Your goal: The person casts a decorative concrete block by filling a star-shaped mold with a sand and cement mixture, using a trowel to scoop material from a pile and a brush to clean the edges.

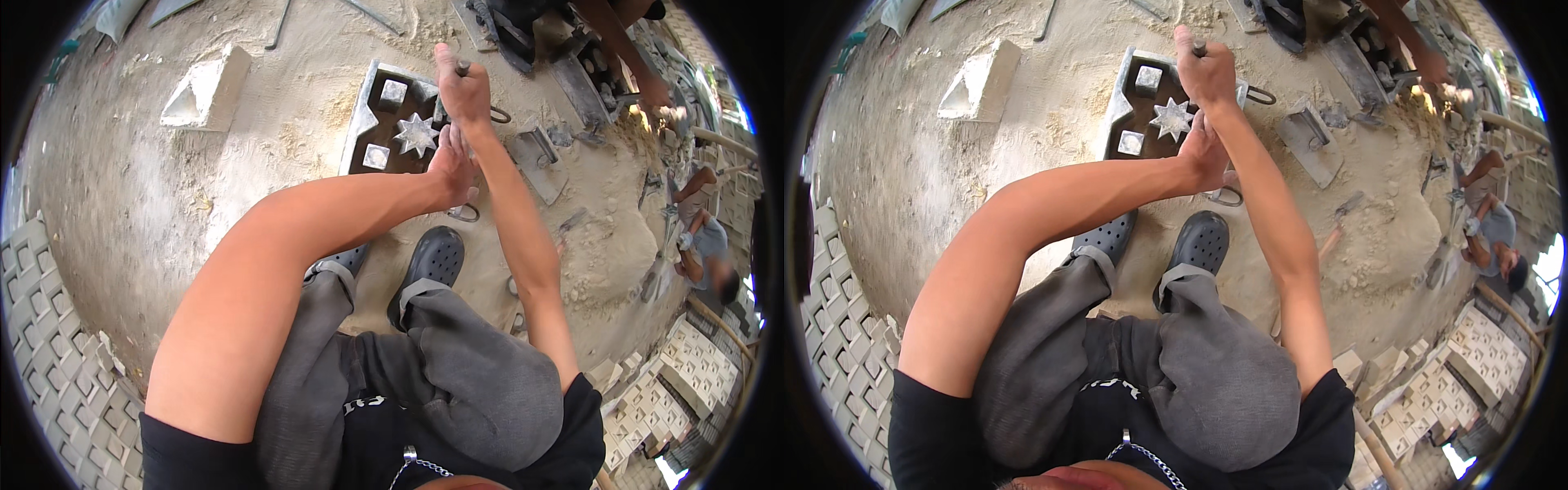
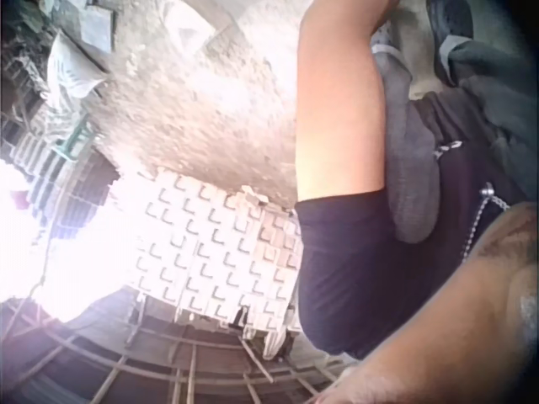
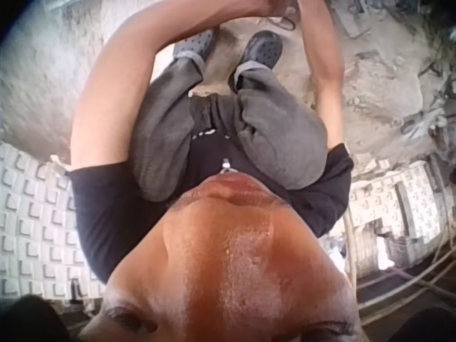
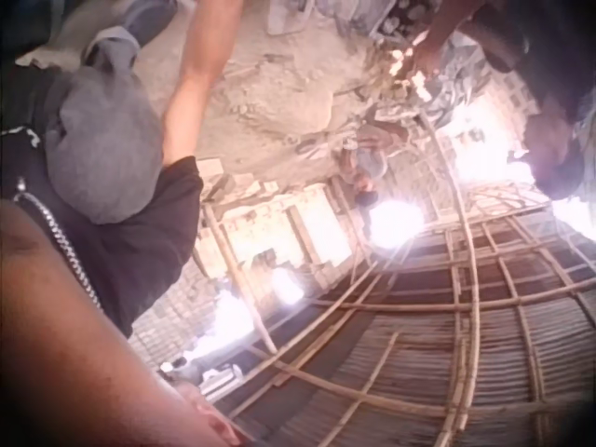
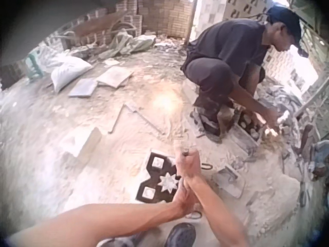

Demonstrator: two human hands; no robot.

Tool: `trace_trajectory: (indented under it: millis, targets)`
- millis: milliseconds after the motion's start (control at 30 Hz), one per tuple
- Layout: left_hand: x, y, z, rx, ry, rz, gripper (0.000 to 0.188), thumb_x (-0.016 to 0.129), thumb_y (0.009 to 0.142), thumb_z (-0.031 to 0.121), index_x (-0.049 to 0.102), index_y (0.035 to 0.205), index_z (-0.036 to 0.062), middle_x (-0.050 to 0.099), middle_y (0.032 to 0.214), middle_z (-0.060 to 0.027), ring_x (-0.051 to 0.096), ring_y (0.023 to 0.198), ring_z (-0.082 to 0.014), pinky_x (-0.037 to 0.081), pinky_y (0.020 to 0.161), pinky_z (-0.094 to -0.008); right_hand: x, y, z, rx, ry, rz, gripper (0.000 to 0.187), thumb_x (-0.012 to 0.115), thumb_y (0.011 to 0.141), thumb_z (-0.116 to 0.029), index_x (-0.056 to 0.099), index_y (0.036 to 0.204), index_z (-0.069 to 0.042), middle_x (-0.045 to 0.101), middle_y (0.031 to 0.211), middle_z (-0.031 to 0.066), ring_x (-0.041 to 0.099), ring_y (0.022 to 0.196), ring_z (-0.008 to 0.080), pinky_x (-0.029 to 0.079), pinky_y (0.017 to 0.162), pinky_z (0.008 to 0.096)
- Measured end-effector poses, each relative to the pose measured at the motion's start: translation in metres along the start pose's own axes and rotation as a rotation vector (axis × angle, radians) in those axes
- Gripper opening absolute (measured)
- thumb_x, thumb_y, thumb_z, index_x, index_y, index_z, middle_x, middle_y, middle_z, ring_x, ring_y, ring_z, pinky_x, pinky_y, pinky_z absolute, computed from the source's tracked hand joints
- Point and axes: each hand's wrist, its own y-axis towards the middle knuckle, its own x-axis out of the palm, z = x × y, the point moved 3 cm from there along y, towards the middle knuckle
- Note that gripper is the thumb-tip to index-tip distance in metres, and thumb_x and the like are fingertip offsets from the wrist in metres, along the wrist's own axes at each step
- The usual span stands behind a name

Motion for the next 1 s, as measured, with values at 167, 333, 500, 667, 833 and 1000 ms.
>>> trace_trajectory:
  millis: [167, 333, 500, 667, 833, 1000]
  targets:
    - [0.01, 0.014, 0.009, 0.014, -0.006, 0.002, 0.083, 0.055, 0.087, 0.05, 0.034, 0.149, -0.0009, 0.025, 0.157, -0.0272, 0.019, 0.147, -0.0463, 0.015, 0.118, -0.0596, 0.01, -0.006, 0.044, -0.172, 0.125, -0.003, 0.056, 0.058, 0.097, -0.036, 0.048, 0.056, 0.001, 0.039, 0.046, 0.0018, 0.039, 0.046, 0.011, 0.033, 0.046, 0.0344]
    - [0.009, 0.007, 0.005, -0.085, 0.021, -0.027, 0.077, 0.05, 0.091, 0.047, 0.034, 0.15, 0.0002, 0.023, 0.157, -0.0288, 0.014, 0.147, -0.0486, 0.013, 0.118, -0.06, -0.021, -0.013, 0.007, -0.074, 0.371, 0.154, 0.053, 0.059, 0.096, -0.029, 0.047, 0.049, -0.006, 0.045, 0.048, -0.0043, 0.041, 0.045, 0.0065, 0.032, 0.044, 0.0291]
    - [0.0, -0.009, 0.001, -0.017, -0.088, 0.052, 0.085, 0.054, 0.09, 0.054, 0.033, 0.147, -0.006, 0.029, 0.153, -0.0315, 0.02, 0.145, -0.0489, 0.014, 0.12, -0.0547, -0.007, 0.0, 0.035, -0.005, 0.396, 0.039, 0.052, 0.06, 0.096, -0.023, 0.044, 0.049, -0.009, 0.045, 0.048, -0.004, 0.039, 0.044, 0.0064, 0.03, 0.044, 0.0276]
    - [0.001, -0.045, -0.048, 0.257, -0.219, 0.273, 0.081, 0.054, 0.09, 0.058, 0.037, 0.145, 0.0011, 0.034, 0.154, -0.0191, 0.021, 0.149, -0.0308, 0.012, 0.122, -0.0478, -0.023, -0.012, 0.02, -0.07, 0.486, 0.168, 0.049, 0.06, 0.095, -0.019, 0.043, 0.05, -0.009, 0.044, 0.049, -0.0029, 0.037, 0.043, 0.0081, 0.029, 0.044, 0.0286]
    - [-0.008, -0.075, -0.129, -0.109, -0.184, 0.521, 0.098, 0.062, 0.081, 0.069, 0.03, 0.148, 0.0047, 0.031, 0.154, -0.0172, 0.02, 0.148, -0.0327, 0.01, 0.122, -0.0517, -0.011, -0.003, 0.023, -0.143, 0.36, 0.085, 0.048, 0.06, 0.094, -0.023, 0.044, 0.052, -0.005, 0.041, 0.048, -0.0043, 0.038, 0.045, 0.0062, 0.028, 0.043, 0.03]
    - [0.004, -0.065, -0.147, -0.079, -0.202, 0.554, 0.111, 0.066, 0.074, 0.074, 0.029, 0.148, 0.0003, 0.031, 0.154, -0.0203, 0.019, 0.148, -0.0366, 0.013, 0.121, -0.0526, -0.009, -0.017, 0.038, -0.105, 0.485, 0.065, 0.047, 0.057, 0.096, -0.018, 0.041, 0.052, -0.008, 0.041, 0.049, -0.0042, 0.035, 0.045, 0.0064, 0.026, 0.044, 0.0285]
